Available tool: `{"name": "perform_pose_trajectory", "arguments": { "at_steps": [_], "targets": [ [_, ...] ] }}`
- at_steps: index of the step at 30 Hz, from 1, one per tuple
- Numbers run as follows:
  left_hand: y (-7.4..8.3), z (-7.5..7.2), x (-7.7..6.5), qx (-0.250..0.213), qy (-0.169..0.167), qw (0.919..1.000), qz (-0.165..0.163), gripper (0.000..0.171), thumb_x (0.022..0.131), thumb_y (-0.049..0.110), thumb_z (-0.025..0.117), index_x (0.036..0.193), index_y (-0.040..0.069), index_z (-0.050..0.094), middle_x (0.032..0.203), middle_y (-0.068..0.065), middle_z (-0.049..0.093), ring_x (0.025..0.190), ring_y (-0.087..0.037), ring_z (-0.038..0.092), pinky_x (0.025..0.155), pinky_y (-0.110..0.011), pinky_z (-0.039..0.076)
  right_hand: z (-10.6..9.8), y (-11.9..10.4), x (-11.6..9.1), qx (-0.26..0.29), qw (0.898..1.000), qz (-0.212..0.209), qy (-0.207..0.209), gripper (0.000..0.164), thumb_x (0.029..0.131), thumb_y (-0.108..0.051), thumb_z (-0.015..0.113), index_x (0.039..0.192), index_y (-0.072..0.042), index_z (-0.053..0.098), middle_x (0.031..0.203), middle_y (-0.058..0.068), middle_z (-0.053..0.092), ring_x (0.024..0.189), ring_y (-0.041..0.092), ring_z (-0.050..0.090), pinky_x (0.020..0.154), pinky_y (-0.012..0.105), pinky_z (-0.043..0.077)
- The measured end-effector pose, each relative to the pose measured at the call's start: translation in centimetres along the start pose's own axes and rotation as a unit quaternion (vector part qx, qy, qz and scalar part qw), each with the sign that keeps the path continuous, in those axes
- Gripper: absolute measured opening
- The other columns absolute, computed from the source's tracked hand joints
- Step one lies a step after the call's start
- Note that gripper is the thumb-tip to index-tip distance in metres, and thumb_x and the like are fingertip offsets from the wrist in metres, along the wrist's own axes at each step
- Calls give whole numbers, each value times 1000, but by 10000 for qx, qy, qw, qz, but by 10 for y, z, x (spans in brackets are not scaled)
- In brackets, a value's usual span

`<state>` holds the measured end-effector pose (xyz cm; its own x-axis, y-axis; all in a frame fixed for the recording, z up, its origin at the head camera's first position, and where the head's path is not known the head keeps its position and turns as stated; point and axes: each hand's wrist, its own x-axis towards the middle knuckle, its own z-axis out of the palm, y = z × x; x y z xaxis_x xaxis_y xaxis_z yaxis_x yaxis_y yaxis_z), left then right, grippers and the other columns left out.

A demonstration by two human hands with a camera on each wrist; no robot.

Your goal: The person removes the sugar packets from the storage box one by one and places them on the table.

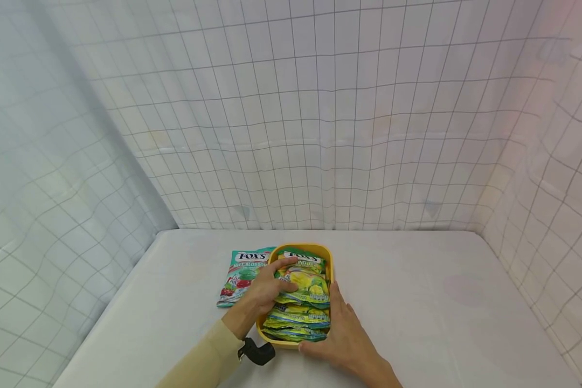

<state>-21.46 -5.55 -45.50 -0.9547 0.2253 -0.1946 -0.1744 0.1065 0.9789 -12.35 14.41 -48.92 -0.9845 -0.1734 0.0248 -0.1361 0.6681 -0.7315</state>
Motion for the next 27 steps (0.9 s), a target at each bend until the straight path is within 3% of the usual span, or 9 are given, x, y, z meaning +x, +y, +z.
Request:
{"name": "perform_pose_trajectory", "arguments": {
  "at_steps": [9,18,27],
  "targets": [
    [7,-10,-7,-165,94,9997,121,64,83,-12,73,141,13,60,135,-18,54,104,-29,61,86,-41,56,-2,-1,0,-37,9999,82,-58,145,65,-75,81,163,-2,3,165,23,18,145,43,31,112,60,33],
    [7,-20,-6,-265,-110,9993,242,63,84,-12,73,140,13,61,145,-16,49,110,-29,60,90,-40,55,-3,-3,0,-16,9999,90,-65,145,64,-73,83,163,-1,4,165,24,20,145,43,31,113,60,33],
    [7,-35,-9,-647,-323,9970,261,64,85,-12,72,142,14,59,147,-17,46,110,-31,61,90,-41,56,-2,-3,0,-31,9999,129,-82,145,64,-74,82,163,-2,4,165,23,20,145,43,31,113,60,32]
  ]
}}
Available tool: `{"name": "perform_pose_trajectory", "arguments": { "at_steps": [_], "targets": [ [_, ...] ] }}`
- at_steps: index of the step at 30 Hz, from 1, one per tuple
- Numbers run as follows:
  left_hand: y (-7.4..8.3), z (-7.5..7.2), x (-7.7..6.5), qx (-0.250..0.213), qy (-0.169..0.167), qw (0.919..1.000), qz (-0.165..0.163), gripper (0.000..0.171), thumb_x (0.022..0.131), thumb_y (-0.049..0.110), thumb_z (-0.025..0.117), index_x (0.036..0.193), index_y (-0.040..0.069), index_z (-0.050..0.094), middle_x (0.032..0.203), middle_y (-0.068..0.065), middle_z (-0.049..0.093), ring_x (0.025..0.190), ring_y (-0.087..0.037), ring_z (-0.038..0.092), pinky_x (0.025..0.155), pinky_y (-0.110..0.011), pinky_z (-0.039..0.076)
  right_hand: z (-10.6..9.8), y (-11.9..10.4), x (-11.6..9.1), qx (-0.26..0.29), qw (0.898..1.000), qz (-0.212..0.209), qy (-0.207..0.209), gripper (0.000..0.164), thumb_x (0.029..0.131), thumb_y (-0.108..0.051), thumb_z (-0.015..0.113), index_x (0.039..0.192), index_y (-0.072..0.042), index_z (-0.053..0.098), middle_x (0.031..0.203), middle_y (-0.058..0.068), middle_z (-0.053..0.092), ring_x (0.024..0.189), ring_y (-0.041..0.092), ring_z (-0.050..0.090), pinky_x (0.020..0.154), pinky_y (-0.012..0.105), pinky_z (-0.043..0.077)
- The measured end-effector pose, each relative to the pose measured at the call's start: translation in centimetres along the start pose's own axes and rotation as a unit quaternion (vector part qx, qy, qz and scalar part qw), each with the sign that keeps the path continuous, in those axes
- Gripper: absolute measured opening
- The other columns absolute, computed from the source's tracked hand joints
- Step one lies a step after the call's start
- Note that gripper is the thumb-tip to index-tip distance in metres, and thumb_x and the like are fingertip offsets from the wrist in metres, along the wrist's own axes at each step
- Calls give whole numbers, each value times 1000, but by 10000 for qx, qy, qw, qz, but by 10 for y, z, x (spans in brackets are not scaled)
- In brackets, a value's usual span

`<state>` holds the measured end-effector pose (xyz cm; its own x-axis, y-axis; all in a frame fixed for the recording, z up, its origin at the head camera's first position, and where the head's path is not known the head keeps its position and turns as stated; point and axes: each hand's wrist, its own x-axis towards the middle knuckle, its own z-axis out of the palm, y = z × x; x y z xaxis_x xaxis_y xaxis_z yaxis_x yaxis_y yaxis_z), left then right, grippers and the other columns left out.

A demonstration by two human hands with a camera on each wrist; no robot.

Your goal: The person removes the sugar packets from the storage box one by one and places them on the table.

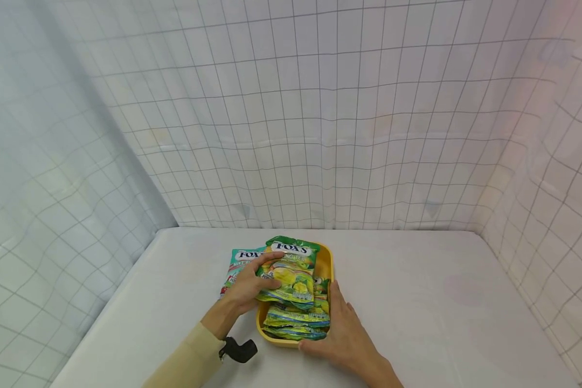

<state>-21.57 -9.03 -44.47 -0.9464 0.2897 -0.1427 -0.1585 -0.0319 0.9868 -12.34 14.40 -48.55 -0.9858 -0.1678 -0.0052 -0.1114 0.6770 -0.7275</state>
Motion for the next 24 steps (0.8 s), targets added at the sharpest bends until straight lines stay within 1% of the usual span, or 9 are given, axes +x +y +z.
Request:
{"name": "perform_pose_trajectory", "arguments": {
  "at_steps": [5,8,11,13,17,20,24],
  "targets": [
    [4,-11,-2,158,25,9996,244,64,85,-12,71,143,11,57,152,-17,41,108,-28,60,86,-36,55,0,0,0,-5,10000,7,-34,145,64,-75,81,163,-2,4,165,23,20,145,43,31,113,61,32],
    [7,-17,-3,83,-2,9995,317,67,85,-13,71,145,11,55,151,-18,42,104,-26,62,82,-35,55,0,-1,-1,-8,10000,20,-36,145,64,-76,81,163,-3,5,165,23,21,144,43,33,112,61,33],
    [9,-22,-5,-128,-18,9996,258,69,85,-13,70,147,12,54,146,-20,46,99,-26,65,79,-36,57,-1,-1,-1,-2,10000,55,-35,145,63,-76,81,163,-4,5,165,23,22,144,42,33,112,60,33],
    [10,-25,-6,-223,9,9996,191,71,85,-13,71,148,14,53,140,-22,51,97,-27,67,78,-38,59,-1,-1,-1,1,10000,67,-25,145,63,-76,82,163,-4,5,165,22,22,144,42,34,112,60,33],
    [10,-30,-8,-251,71,9995,188,71,85,-12,71,149,15,52,137,-22,51,96,-29,68,76,-41,60,-1,-1,0,-2,10000,76,-16,146,62,-76,82,164,-5,5,165,21,20,145,41,33,113,60,32],
    [10,-34,-9,-325,58,9991,252,73,85,-13,71,150,14,50,139,-23,50,99,-30,67,78,-41,60,0,-1,0,6,10000,61,-18,146,62,-76,82,164,-5,5,166,21,19,145,42,32,113,60,32],
    [12,-40,-10,-342,50,9987,363,73,84,-15,71,150,9,49,141,-23,48,101,-28,66,80,-36,59,0,-1,-1,29,10000,50,-11,146,62,-75,83,164,-4,5,166,21,18,145,41,32,113,60,32]
  ]
}}
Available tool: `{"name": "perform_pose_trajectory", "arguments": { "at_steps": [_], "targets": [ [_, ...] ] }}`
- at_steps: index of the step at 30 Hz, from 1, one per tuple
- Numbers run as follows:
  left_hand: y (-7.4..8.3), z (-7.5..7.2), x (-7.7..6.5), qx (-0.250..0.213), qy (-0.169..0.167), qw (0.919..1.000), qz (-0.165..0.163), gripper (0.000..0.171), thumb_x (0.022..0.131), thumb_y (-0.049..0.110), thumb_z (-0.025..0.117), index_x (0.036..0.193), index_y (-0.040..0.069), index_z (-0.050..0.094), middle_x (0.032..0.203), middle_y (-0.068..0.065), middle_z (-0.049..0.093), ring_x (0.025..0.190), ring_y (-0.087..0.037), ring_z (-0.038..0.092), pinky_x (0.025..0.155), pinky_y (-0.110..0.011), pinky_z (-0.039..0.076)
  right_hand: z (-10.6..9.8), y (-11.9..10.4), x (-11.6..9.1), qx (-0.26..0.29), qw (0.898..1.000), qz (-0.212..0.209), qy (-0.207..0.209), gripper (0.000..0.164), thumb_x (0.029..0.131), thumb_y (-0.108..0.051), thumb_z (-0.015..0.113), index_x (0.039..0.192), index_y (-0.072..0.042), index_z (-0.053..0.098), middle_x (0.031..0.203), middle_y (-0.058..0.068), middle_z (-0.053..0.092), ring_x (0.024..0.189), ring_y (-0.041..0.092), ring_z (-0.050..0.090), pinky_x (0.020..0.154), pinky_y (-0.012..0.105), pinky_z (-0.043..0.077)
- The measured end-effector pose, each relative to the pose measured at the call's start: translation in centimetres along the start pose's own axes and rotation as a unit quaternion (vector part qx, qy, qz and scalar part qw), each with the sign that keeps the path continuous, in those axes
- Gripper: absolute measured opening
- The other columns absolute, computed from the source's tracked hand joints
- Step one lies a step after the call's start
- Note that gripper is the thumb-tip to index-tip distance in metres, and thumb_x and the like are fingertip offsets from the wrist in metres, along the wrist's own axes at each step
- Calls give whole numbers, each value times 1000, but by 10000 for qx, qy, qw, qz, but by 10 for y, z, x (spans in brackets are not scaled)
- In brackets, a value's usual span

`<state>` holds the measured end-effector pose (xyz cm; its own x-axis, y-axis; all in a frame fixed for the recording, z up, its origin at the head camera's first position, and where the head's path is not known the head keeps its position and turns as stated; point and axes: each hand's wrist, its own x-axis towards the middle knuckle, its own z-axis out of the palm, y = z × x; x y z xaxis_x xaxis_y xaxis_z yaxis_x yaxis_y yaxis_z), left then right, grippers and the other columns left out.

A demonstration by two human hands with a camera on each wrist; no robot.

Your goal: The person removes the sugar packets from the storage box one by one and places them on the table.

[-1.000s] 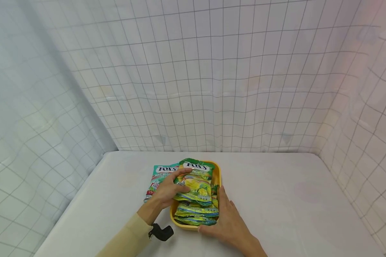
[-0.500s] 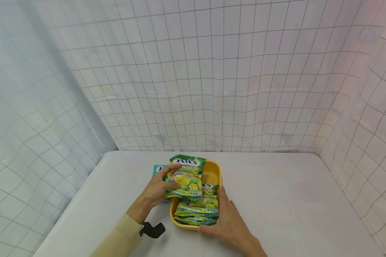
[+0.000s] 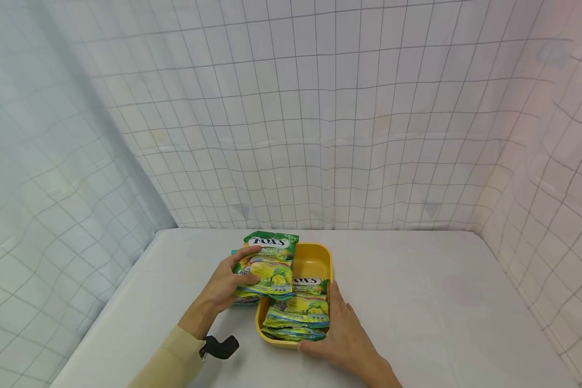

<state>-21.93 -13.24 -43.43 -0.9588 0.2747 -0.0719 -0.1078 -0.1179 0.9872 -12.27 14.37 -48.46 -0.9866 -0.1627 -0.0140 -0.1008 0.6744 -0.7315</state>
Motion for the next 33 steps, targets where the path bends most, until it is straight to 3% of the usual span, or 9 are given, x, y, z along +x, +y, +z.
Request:
{"name": "perform_pose_trajectory", "arguments": {
  "at_steps": [5,12,18,26,33],
  "targets": [
    [4,-9,-1,-50,29,10000,26,73,84,-16,70,150,7,48,146,-21,44,100,-26,65,79,-33,58,0,0,0,7,10000,32,-16,145,62,-75,82,164,-5,5,166,21,18,145,41,32,113,60,32],
    [11,-21,-4,-148,32,9999,-14,74,84,-15,70,151,6,47,139,-22,46,100,-27,65,79,-36,59,0,1,1,34,9999,110,-37,146,62,-76,82,164,-7,5,167,19,17,146,40,31,114,60,31],
    [15,-39,-7,-242,42,9997,-22,74,85,-17,67,152,9,46,142,-18,44,104,-28,64,83,-37,59,1,1,1,36,10000,57,-58,145,63,-77,81,164,-5,5,167,20,18,146,41,31,113,61,31],
    [21,-61,-11,-168,-12,9996,206,74,87,-17,64,154,4,40,150,-19,33,113,-26,58,88,-34,56,1,1,1,56,10000,45,13,145,62,-76,82,164,-6,6,167,19,17,146,41,30,114,60,31],
    [23,-79,-15,-159,14,9995,276,74,90,-18,60,156,3,34,150,-21,33,109,-22,61,87,-31,57,2,3,1,18,10000,9,75,145,62,-75,83,164,-7,6,167,17,16,147,39,30,115,58,30]
  ]
}}
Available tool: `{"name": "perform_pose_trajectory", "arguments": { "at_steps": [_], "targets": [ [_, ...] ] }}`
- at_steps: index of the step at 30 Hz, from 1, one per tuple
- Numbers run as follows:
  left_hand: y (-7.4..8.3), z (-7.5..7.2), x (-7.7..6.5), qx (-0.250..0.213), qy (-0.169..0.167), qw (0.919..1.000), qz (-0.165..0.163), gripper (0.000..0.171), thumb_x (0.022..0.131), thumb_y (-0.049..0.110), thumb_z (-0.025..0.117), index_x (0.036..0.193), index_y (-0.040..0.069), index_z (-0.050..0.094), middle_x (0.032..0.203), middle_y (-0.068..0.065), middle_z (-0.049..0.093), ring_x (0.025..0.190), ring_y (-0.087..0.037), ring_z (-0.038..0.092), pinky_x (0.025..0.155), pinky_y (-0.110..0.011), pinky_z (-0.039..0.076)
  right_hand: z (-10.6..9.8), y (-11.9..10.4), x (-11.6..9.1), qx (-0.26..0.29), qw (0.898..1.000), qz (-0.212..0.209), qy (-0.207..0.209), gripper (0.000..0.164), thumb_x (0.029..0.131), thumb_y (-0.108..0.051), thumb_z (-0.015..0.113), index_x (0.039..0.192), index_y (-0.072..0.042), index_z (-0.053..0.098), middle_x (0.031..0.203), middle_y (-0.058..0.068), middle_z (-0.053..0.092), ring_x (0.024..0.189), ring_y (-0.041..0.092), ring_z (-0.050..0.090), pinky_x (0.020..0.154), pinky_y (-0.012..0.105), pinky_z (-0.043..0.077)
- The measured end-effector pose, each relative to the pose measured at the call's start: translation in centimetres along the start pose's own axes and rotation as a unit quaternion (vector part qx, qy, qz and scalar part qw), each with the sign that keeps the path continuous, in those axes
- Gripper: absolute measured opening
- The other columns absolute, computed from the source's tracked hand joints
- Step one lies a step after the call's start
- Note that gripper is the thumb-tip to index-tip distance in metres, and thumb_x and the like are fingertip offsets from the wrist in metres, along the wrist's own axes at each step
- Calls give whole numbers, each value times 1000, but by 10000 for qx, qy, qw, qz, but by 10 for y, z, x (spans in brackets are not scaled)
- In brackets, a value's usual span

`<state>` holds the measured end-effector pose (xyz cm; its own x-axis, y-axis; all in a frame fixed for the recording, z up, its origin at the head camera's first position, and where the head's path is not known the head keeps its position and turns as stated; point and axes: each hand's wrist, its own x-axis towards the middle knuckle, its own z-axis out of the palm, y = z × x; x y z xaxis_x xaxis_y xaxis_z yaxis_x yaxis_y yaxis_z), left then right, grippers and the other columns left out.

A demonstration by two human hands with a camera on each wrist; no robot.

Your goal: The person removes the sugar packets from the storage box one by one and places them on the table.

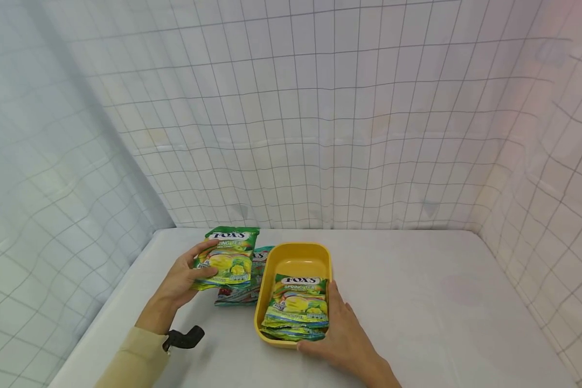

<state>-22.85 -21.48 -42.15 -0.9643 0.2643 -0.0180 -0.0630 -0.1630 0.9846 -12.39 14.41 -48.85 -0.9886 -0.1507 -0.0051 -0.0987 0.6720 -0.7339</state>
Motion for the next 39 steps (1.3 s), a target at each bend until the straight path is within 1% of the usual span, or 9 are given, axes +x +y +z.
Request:
{"name": "perform_pose_trajectory", "arguments": {
  "at_steps": [5,9,15,19,22,25,28,36,39],
  "targets": [
    [1,-12,-3,94,-16,9999,115,74,91,-17,60,156,3,31,139,-15,43,106,-18,63,85,-28,56,0,0,-1,30,10000,4,4,146,61,-75,83,164,-8,6,168,15,16,147,37,30,115,58,30],
    [0,-21,-4,103,42,9998,150,73,92,-17,60,156,5,33,138,-12,43,107,-17,63,86,-27,56,0,0,-1,51,10000,8,-16,146,61,-76,83,164,-8,5,168,15,15,147,37,30,115,58,30],
    [-1,-34,-8,41,163,9998,136,74,91,-18,59,155,10,36,156,-14,25,108,-16,63,86,-27,56,0,0,-1,4,10000,6,-27,146,61,-77,82,164,-7,6,168,16,16,146,37,32,114,58,31],
    [0,-43,-10,29,199,9997,147,75,91,-19,58,156,11,36,165,-10,12,109,-14,63,86,-27,56,0,0,-1,4,10000,-5,-23,146,61,-77,82,164,-7,6,167,16,17,146,38,32,114,58,31],
    [-1,-50,-10,80,263,9996,105,75,91,-18,59,155,12,38,161,-5,22,108,-14,64,85,-28,57,0,0,0,23,10000,-23,-9,146,62,-76,82,164,-6,6,167,17,17,146,38,31,114,58,31],
    [-3,-57,-11,144,353,9993,25,74,90,-18,61,154,13,40,146,-3,42,106,-16,65,84,-30,58,-1,-1,0,17,10000,-10,-16,145,62,-76,82,164,-7,5,167,16,16,147,38,30,114,58,31],
    [-5,-62,-12,202,365,9991,-33,74,90,-18,61,153,14,41,135,-1,50,106,-17,66,84,-32,58,-1,-1,1,20,10000,-2,-24,145,62,-76,82,164,-7,5,168,15,16,147,38,30,114,58,31],
    [-6,-75,-19,204,401,9989,-89,73,90,-18,61,152,17,45,133,-3,50,104,-18,66,84,-33,58,-2,-1,1,37,9999,18,-93,146,63,-78,81,164,-9,3,168,15,14,147,38,30,114,59,31],
    [-7,-80,-21,193,361,9991,-98,73,90,-18,60,152,17,44,153,-9,36,105,-17,65,83,-32,58,-2,-1,1,40,9999,16,-98,146,62,-78,80,164,-8,2,168,15,14,147,38,29,114,59,31]
  ]
}}
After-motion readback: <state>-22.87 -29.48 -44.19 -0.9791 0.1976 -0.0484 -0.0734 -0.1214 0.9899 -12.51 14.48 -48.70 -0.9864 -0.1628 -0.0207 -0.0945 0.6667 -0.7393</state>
